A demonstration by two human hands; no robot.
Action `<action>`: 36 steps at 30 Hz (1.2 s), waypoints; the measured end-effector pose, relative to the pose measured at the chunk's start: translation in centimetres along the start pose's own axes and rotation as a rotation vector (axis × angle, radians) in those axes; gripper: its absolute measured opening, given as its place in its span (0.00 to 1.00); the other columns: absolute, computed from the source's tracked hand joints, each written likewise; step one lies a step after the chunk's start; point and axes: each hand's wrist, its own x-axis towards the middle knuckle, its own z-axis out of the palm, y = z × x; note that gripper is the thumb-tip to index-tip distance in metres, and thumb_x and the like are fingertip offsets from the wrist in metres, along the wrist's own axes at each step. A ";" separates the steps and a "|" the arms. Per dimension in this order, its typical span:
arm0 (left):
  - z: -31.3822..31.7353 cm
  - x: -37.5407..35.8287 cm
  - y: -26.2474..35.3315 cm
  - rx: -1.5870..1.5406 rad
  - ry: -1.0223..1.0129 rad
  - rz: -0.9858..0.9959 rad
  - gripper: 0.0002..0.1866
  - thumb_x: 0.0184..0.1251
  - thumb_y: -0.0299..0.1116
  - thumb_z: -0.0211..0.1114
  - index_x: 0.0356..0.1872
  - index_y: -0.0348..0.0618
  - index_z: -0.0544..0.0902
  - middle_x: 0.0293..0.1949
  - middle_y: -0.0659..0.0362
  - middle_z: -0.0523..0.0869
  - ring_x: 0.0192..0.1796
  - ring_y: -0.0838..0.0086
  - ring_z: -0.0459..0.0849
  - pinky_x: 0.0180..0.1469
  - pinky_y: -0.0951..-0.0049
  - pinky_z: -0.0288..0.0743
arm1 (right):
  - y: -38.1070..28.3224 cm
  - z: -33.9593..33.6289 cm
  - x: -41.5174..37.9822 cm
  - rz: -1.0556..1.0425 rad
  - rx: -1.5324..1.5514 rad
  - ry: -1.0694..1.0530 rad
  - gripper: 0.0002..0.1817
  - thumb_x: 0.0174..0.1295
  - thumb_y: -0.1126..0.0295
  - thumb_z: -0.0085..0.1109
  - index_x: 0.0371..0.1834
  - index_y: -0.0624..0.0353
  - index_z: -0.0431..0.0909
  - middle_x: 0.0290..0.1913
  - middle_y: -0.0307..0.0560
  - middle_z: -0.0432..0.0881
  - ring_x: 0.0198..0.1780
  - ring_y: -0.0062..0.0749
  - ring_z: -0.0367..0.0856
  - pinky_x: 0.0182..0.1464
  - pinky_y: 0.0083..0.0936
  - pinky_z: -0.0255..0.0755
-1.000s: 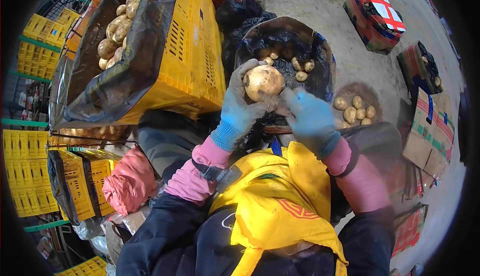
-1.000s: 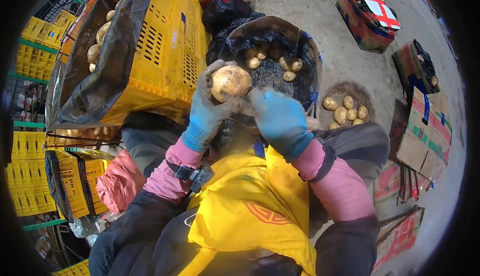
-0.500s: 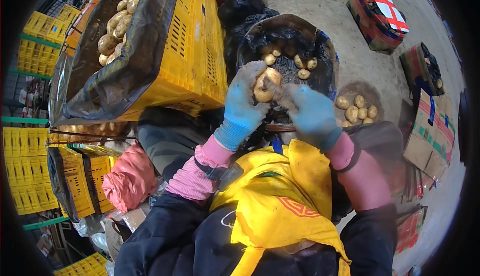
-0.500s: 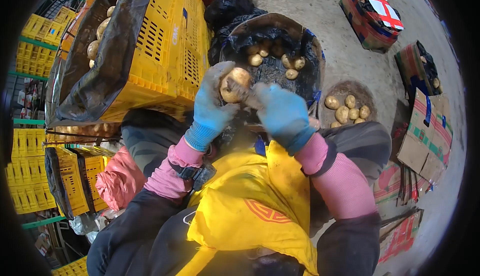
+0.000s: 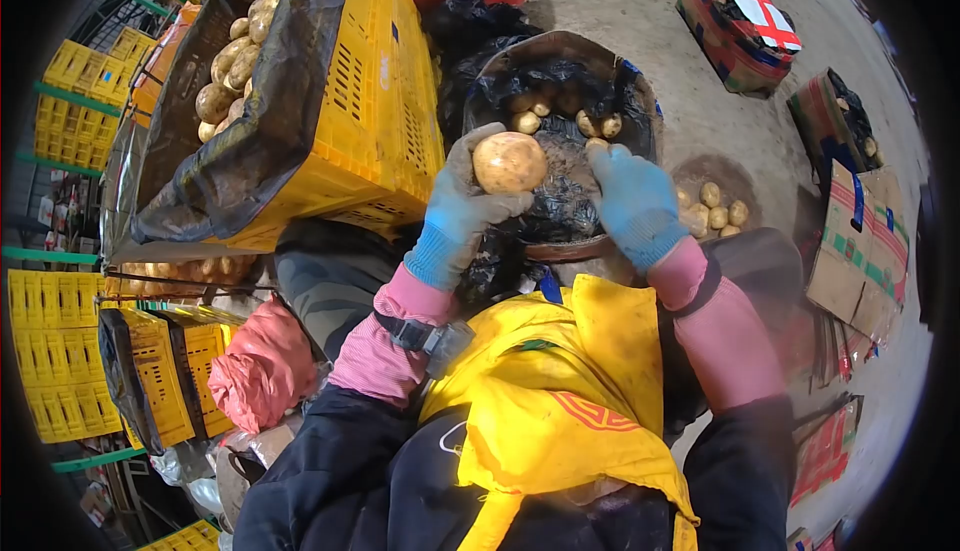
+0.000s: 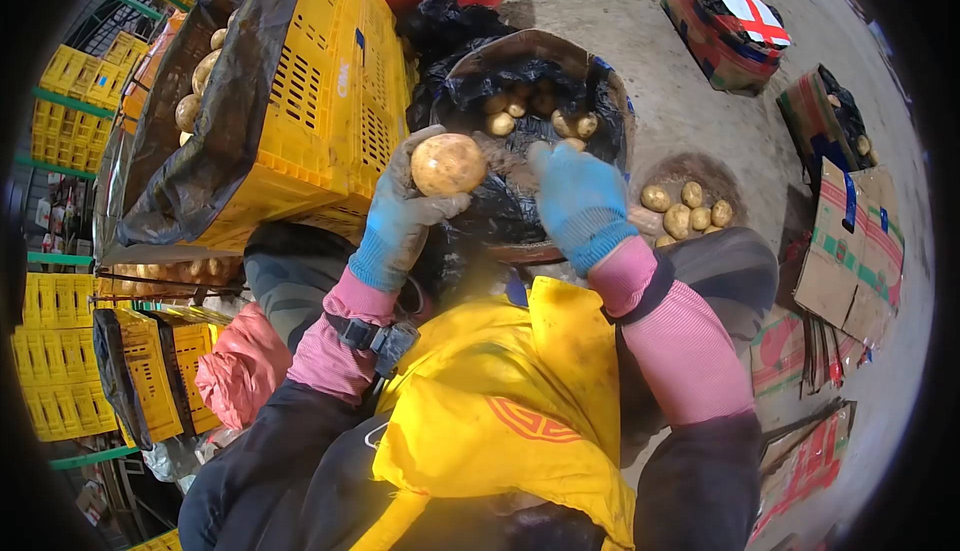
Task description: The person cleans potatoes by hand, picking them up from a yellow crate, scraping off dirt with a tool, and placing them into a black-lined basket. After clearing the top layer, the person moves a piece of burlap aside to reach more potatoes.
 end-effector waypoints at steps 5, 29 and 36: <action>0.1 0.1 -0.1 0.124 0.018 0.039 0.44 0.46 0.12 0.76 0.69 0.39 0.69 0.58 0.56 0.80 0.58 0.71 0.83 0.60 0.70 0.82 | -0.8 -1.3 -0.2 -0.084 0.041 0.054 0.10 0.61 0.69 0.61 0.45 0.53 0.78 0.42 0.52 0.85 0.44 0.53 0.87 0.43 0.45 0.81; -4.2 7.2 30.2 0.228 -0.057 0.302 0.22 0.81 0.44 0.52 0.63 0.36 0.74 0.50 0.51 0.87 0.50 0.64 0.87 0.54 0.62 0.84 | 4.1 -3.4 1.5 0.070 0.973 0.279 0.18 0.65 0.71 0.66 0.57 0.67 0.81 0.39 0.46 0.85 0.36 0.21 0.81 0.38 0.24 0.76; 6.2 7.1 -4.4 0.088 -0.240 -0.427 0.09 0.78 0.31 0.56 0.39 0.38 0.83 0.31 0.59 0.85 0.31 0.77 0.82 0.36 0.74 0.75 | 7.1 -11.4 2.0 0.429 1.686 0.267 0.17 0.73 0.70 0.56 0.60 0.66 0.76 0.36 0.39 0.82 0.29 0.11 0.72 0.23 0.11 0.67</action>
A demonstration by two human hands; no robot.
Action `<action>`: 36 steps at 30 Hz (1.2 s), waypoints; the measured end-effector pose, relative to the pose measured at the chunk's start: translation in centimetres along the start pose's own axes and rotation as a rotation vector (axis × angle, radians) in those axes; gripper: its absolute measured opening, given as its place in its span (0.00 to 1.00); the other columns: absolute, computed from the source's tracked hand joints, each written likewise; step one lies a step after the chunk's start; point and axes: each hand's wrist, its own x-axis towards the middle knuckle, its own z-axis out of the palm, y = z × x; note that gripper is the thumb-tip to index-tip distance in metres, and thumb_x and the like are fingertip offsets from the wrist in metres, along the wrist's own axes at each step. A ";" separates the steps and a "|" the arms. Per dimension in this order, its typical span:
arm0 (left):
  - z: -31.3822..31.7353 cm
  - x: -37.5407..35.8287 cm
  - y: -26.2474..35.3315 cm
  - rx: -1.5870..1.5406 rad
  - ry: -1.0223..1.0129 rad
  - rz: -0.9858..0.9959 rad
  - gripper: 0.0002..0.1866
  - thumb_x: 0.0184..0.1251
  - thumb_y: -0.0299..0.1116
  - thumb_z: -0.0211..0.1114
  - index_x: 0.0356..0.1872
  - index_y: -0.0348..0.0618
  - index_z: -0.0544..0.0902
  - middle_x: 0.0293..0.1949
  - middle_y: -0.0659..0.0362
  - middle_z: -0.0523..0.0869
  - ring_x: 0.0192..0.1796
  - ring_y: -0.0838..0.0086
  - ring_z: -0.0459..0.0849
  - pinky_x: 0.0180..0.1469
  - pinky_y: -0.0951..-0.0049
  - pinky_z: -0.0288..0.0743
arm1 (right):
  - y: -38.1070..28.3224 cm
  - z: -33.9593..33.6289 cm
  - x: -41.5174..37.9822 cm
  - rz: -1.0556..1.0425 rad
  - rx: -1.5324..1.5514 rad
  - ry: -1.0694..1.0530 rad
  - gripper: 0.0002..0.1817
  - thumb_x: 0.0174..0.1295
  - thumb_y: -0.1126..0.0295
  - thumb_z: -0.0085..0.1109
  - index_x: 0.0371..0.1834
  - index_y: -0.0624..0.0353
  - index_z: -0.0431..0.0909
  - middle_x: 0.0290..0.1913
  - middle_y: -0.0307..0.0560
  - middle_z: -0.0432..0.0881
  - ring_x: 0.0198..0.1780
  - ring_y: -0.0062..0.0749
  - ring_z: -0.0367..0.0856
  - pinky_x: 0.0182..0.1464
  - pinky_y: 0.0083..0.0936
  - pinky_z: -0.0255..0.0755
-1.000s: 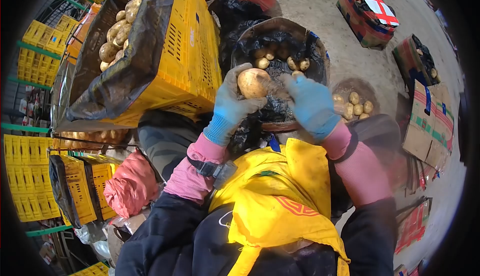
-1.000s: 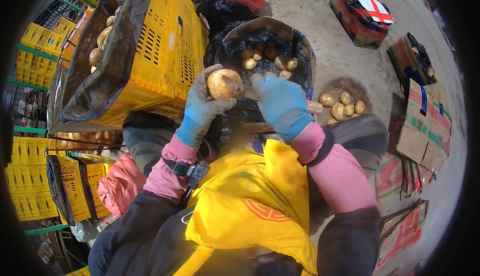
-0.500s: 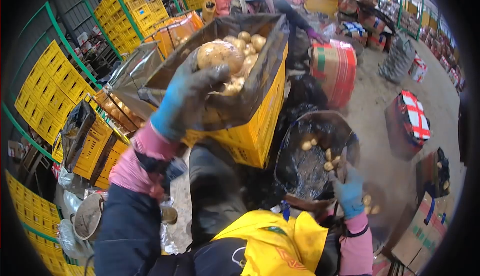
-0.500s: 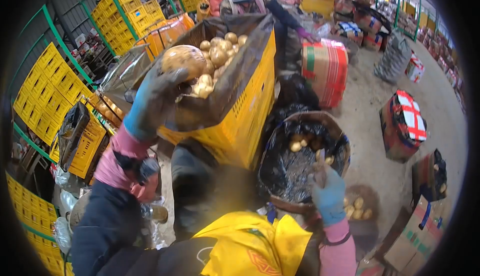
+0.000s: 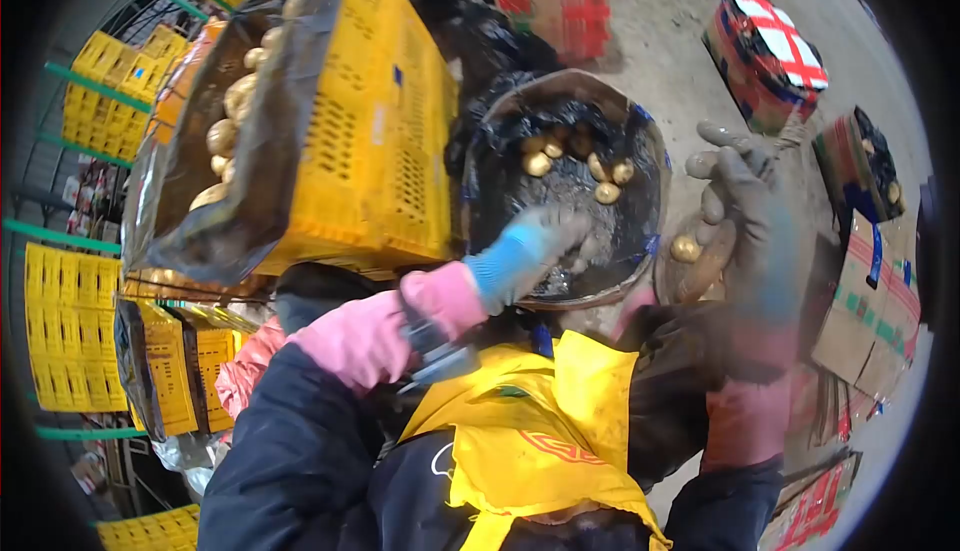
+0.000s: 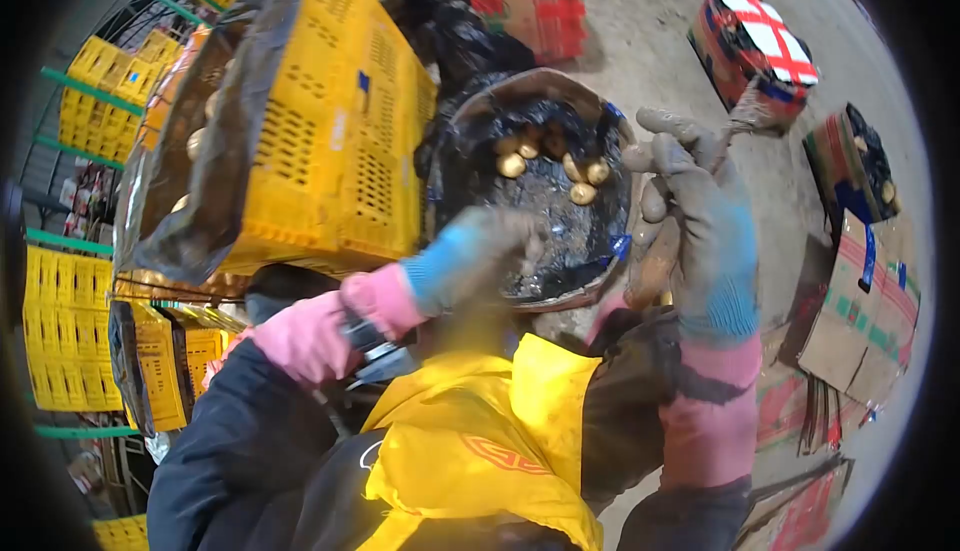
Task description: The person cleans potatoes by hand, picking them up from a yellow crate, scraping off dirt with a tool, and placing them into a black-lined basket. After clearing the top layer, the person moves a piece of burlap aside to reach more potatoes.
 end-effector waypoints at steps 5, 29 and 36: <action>-17.9 18.2 -29.0 0.776 0.257 -0.086 0.16 0.57 0.36 0.74 0.44 0.41 0.85 0.40 0.45 0.90 0.43 0.57 0.88 0.49 0.62 0.81 | 0.0 -3.2 -0.4 0.040 -0.044 0.118 0.21 0.72 0.61 0.57 0.59 0.67 0.74 0.46 0.45 0.81 0.44 0.27 0.76 0.46 0.33 0.67; -1.8 12.7 -4.2 0.585 0.551 0.664 0.43 0.46 0.31 0.83 0.66 0.34 0.72 0.59 0.45 0.76 0.59 0.56 0.80 0.64 0.63 0.76 | 2.1 -1.4 0.4 0.388 -0.160 0.142 0.25 0.75 0.64 0.56 0.70 0.64 0.69 0.47 0.47 0.82 0.32 0.17 0.73 0.33 0.13 0.72; 3.4 1.5 3.0 1.005 0.314 1.015 0.42 0.39 0.33 0.83 0.63 0.41 0.76 0.59 0.47 0.81 0.62 0.50 0.79 0.67 0.56 0.71 | 7.7 -2.7 -1.3 0.253 -0.110 -0.240 0.29 0.79 0.54 0.52 0.72 0.64 0.68 0.46 0.45 0.82 0.35 0.17 0.80 0.34 0.17 0.76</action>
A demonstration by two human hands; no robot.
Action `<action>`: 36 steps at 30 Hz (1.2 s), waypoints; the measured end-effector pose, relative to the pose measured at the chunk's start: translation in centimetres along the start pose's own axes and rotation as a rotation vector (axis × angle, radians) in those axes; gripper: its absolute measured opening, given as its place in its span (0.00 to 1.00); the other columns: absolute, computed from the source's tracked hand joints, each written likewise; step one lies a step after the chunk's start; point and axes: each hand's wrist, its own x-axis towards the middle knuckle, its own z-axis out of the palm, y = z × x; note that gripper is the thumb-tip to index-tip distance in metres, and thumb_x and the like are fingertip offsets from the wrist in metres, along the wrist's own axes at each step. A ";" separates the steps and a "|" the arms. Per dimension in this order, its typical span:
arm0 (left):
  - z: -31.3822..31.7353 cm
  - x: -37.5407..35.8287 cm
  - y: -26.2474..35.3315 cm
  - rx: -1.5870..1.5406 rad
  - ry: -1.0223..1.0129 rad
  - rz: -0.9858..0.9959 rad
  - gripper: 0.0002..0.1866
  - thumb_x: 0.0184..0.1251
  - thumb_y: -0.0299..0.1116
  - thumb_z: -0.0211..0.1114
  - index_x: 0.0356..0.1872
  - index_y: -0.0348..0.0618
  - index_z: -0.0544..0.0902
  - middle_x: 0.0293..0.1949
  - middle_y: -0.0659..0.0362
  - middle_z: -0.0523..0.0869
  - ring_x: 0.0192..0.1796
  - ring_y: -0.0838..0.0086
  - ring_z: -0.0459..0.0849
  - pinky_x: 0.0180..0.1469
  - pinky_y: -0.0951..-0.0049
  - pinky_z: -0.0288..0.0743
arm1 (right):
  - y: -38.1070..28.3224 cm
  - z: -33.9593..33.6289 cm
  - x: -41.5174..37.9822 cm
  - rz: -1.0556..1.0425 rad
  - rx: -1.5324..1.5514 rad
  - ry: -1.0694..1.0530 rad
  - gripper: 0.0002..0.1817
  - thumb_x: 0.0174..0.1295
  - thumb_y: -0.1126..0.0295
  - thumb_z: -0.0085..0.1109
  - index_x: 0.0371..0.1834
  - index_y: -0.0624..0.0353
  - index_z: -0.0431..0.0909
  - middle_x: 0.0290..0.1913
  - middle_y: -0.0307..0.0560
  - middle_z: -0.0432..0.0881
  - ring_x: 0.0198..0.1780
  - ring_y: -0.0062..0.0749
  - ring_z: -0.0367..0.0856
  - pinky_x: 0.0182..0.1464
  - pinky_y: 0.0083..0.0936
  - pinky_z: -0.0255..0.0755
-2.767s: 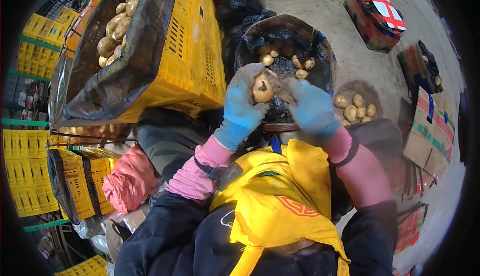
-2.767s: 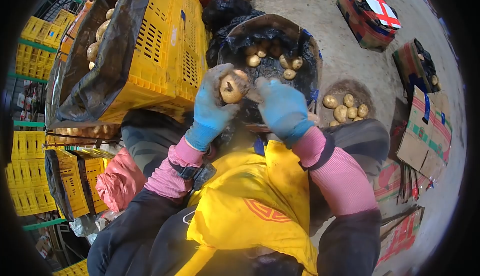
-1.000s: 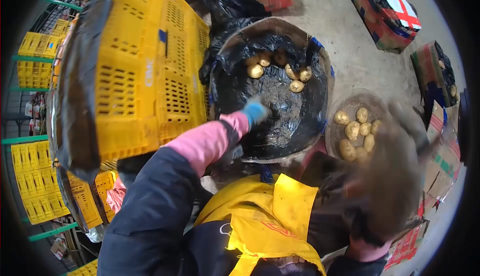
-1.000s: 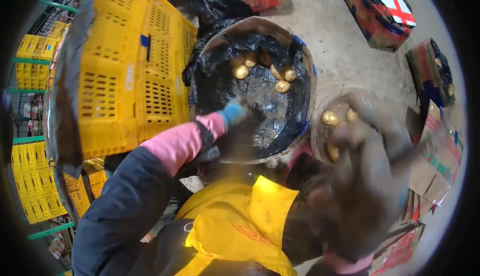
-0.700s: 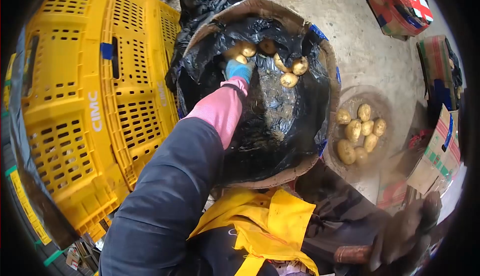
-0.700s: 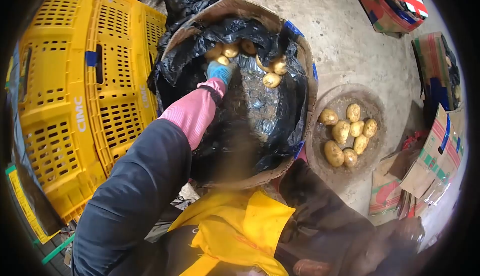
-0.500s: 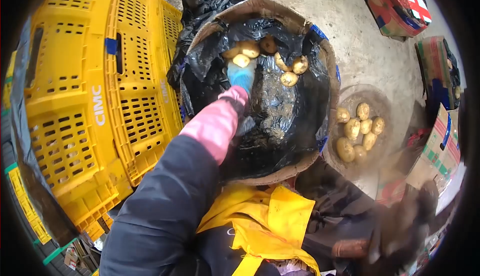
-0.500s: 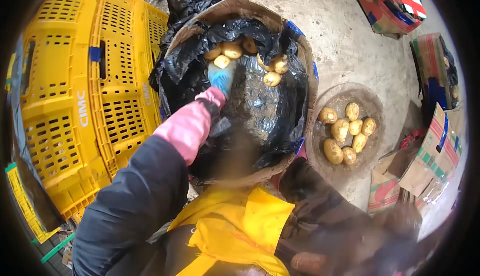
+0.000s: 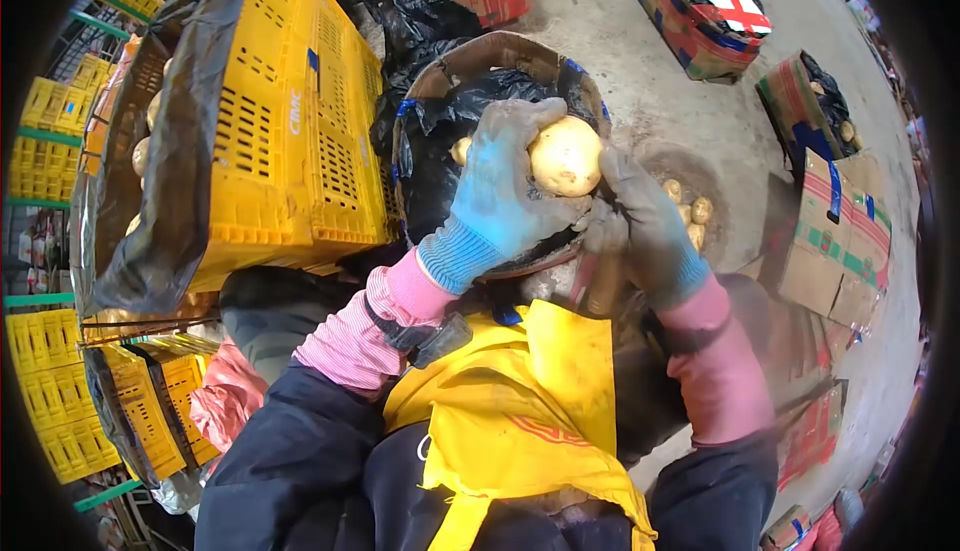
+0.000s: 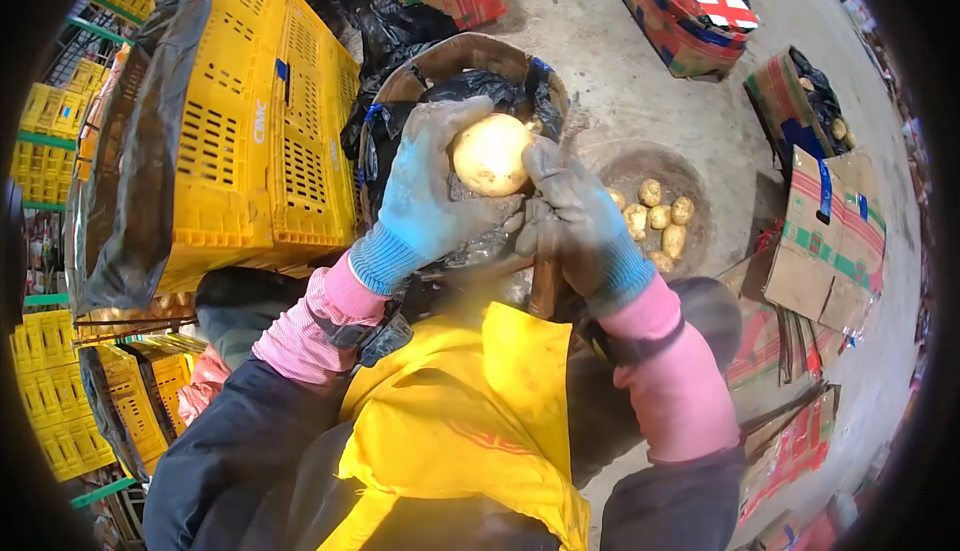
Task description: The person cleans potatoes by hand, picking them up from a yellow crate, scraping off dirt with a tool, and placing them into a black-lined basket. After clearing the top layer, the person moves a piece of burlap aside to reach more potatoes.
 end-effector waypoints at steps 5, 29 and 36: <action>-2.2 -1.4 3.1 0.020 -0.015 0.007 0.43 0.40 0.33 0.81 0.65 0.41 0.76 0.60 0.47 0.80 0.65 0.51 0.76 0.69 0.56 0.70 | 0.8 1.5 -2.2 0.128 0.303 -0.091 0.26 0.79 0.50 0.49 0.70 0.58 0.70 0.40 0.39 0.83 0.26 0.21 0.79 0.28 0.16 0.75; 13.6 -9.4 -34.2 0.683 -0.656 -1.028 0.44 0.48 0.42 0.79 0.70 0.60 0.70 0.69 0.54 0.74 0.73 0.47 0.70 0.69 0.54 0.73 | 0.0 -1.0 -0.5 0.273 0.139 0.453 0.27 0.77 0.53 0.52 0.66 0.65 0.71 0.49 0.47 0.81 0.29 0.17 0.75 0.28 0.14 0.73; 13.4 -7.8 -34.5 0.543 -0.627 -1.016 0.45 0.44 0.41 0.83 0.69 0.52 0.72 0.63 0.46 0.80 0.68 0.53 0.77 0.69 0.56 0.73 | -2.1 0.2 1.8 0.287 0.015 0.486 0.23 0.78 0.59 0.49 0.61 0.71 0.74 0.54 0.50 0.79 0.31 0.17 0.75 0.28 0.12 0.71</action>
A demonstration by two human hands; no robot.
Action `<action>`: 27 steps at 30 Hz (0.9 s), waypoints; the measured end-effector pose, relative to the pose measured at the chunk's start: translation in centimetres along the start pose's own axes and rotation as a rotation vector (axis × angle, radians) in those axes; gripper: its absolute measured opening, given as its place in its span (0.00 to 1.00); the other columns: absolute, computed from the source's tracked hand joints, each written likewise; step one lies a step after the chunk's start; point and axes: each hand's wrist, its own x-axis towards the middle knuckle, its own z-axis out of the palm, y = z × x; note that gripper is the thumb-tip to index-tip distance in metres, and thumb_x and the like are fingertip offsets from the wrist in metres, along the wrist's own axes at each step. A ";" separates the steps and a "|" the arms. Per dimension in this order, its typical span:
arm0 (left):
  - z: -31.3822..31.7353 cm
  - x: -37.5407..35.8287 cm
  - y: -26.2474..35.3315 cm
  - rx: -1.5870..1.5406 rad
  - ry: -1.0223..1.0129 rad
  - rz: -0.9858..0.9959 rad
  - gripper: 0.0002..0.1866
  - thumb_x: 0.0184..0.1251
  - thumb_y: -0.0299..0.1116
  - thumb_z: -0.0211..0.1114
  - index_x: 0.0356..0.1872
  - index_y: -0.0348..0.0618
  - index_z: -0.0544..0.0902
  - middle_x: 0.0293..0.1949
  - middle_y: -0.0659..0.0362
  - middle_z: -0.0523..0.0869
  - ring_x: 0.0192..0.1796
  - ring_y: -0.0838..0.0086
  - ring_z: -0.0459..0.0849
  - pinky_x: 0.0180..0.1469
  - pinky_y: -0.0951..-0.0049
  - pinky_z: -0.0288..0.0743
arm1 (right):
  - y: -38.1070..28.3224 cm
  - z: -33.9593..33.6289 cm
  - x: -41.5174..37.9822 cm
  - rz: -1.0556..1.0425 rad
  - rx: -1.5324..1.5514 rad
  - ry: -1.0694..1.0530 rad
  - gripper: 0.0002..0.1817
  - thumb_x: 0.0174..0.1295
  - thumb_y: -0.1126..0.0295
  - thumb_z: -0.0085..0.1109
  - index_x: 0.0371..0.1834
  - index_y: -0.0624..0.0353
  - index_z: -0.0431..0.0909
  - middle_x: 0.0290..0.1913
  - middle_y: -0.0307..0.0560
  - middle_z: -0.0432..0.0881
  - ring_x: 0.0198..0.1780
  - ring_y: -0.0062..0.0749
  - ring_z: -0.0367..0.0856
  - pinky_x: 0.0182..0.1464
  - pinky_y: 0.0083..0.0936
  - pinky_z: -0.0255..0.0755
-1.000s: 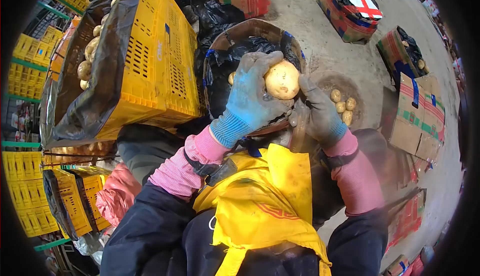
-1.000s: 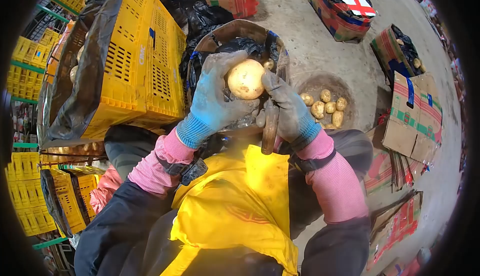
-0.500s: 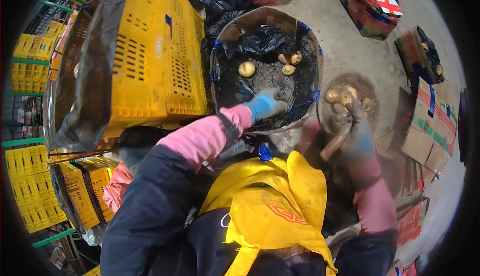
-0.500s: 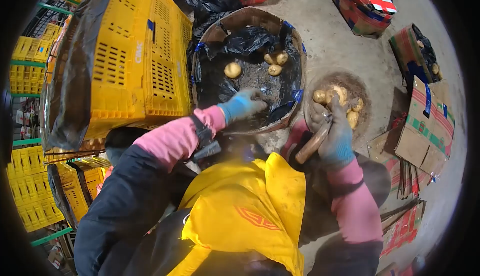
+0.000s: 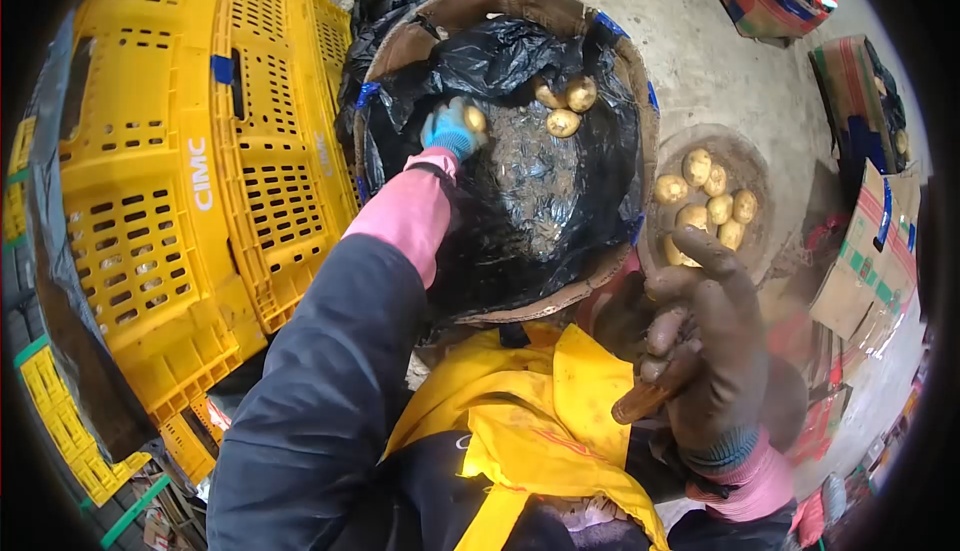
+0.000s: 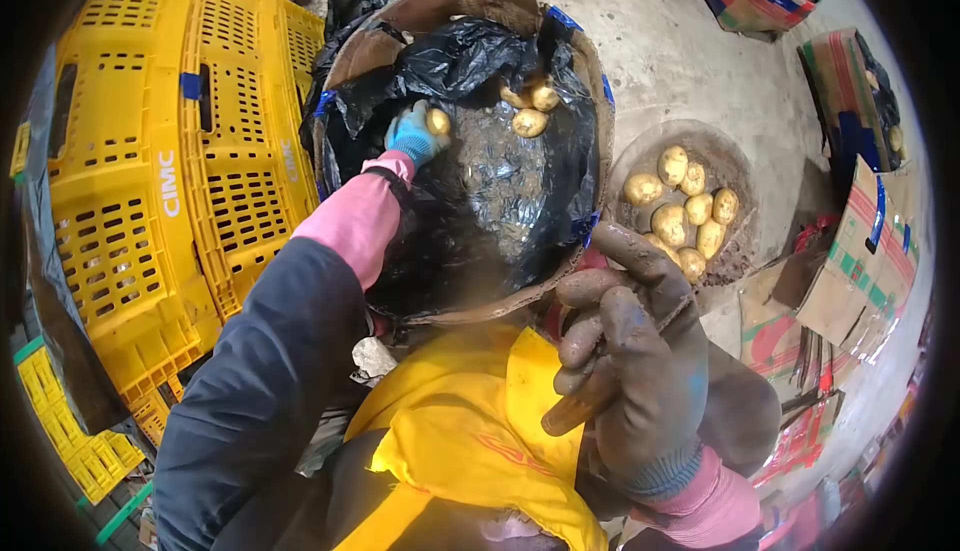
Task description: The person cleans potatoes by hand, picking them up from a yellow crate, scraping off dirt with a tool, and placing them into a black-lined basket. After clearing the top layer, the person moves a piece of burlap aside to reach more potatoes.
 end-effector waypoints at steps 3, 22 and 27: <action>3.0 0.0 -0.2 -0.860 0.099 0.114 0.38 0.47 0.31 0.82 0.62 0.40 0.74 0.50 0.49 0.85 0.49 0.62 0.87 0.54 0.64 0.83 | -0.3 0.8 -0.8 -0.069 0.117 -0.040 0.22 0.77 0.62 0.53 0.66 0.68 0.70 0.46 0.47 0.82 0.31 0.17 0.77 0.28 0.13 0.74; -22.2 -36.7 -1.2 -1.302 0.107 0.749 0.47 0.49 0.32 0.80 0.73 0.42 0.67 0.64 0.55 0.74 0.67 0.69 0.75 0.70 0.67 0.71 | 4.8 6.1 -5.7 -1.084 -0.967 -0.137 0.29 0.60 0.66 0.67 0.67 0.57 0.75 0.61 0.58 0.82 0.59 0.56 0.82 0.60 0.40 0.77; -21.6 -38.3 -2.2 -1.069 0.233 0.666 0.45 0.47 0.25 0.79 0.71 0.40 0.68 0.64 0.56 0.75 0.66 0.71 0.74 0.69 0.70 0.71 | 6.1 7.5 -7.1 -1.218 -1.147 -0.103 0.25 0.61 0.69 0.62 0.64 0.56 0.76 0.54 0.54 0.83 0.52 0.55 0.84 0.53 0.42 0.79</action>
